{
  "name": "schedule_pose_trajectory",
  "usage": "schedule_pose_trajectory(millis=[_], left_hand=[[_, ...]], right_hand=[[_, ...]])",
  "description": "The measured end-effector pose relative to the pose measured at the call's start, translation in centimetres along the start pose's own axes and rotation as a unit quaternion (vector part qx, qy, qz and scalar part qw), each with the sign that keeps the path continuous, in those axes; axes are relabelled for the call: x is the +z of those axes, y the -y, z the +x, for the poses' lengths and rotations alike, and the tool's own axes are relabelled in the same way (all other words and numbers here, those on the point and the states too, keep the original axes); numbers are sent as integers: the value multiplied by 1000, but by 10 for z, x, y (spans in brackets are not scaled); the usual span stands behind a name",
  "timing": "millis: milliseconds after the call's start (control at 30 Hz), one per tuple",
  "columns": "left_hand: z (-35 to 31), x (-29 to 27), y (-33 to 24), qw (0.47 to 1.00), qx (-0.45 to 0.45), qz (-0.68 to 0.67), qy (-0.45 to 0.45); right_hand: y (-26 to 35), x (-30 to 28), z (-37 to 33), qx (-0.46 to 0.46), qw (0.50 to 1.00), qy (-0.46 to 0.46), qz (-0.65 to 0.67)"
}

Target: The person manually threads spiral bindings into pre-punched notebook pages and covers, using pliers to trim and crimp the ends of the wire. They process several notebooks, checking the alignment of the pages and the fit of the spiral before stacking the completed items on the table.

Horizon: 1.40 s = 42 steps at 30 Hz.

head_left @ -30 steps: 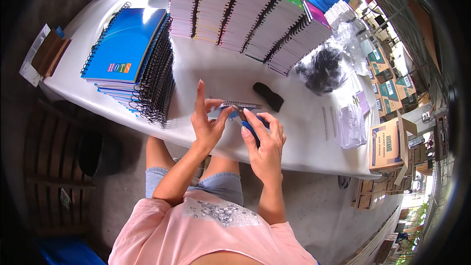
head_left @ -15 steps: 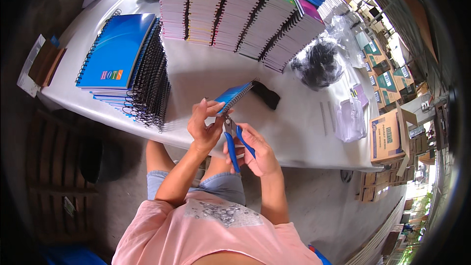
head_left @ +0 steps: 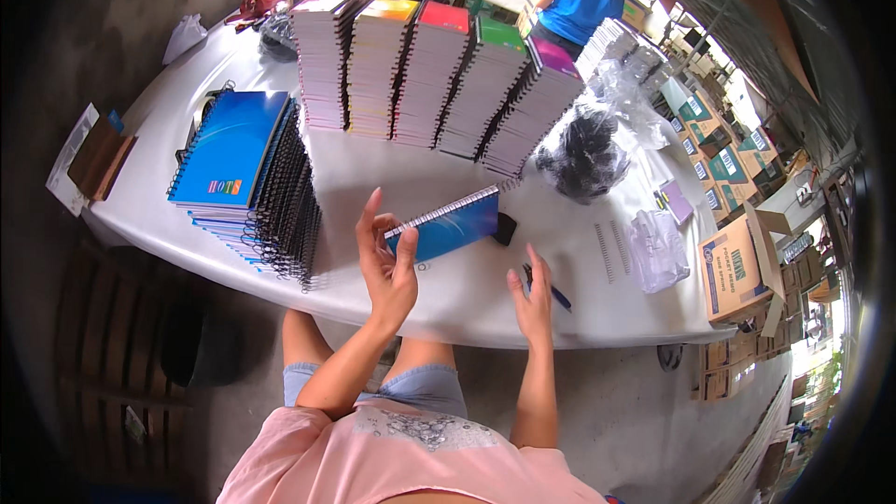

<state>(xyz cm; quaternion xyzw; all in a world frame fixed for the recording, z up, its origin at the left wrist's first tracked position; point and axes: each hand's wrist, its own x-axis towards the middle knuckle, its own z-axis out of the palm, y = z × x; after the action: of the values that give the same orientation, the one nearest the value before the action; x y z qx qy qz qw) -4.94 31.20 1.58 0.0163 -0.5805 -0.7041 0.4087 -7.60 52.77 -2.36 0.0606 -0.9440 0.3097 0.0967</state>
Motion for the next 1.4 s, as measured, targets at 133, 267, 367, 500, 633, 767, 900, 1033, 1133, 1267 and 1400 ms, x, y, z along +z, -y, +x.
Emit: schedule_pose_trajectory(millis=[133, 267, 367, 500, 633, 767, 900, 1033, 1133, 1267, 1400], left_hand=[[-7, 3, -42, 985, -87, -125, 79], [16, -30, -87, 940, 289, 118, 138], [36, -65, -134, 873, 416, 250, 39], [49, -123, -161, 866, 395, 241, -192], [81, -137, -122, 932, 241, 231, -144], [92, -151, -94, 943, 214, 237, -98], [97, -157, -85, 967, 205, 149, -25], [103, -153, -81, 970, 223, 98, -8], [102, -148, -80, 972, 204, 115, -22], [102, -146, -70, 955, 242, 161, -52], [107, -144, -69, 953, 260, 132, -80]], right_hand=[[67, -9, 5, -72, 839, -10, 539], [107, -35, 18, -115, 730, 15, 674], [160, -41, 43, -118, 648, 91, 747], [255, -47, 92, -108, 603, 96, 785], [309, -40, 147, -417, 705, 96, 566], [385, -14, 132, -720, 660, 131, 171], [385, 5, 88, -708, 616, 296, 178], [336, 14, 147, -520, 727, 116, 433], [303, 55, 142, -313, 758, 203, 535], [316, 101, 115, -266, 729, 138, 615], [328, 105, 112, -235, 704, 127, 658]])
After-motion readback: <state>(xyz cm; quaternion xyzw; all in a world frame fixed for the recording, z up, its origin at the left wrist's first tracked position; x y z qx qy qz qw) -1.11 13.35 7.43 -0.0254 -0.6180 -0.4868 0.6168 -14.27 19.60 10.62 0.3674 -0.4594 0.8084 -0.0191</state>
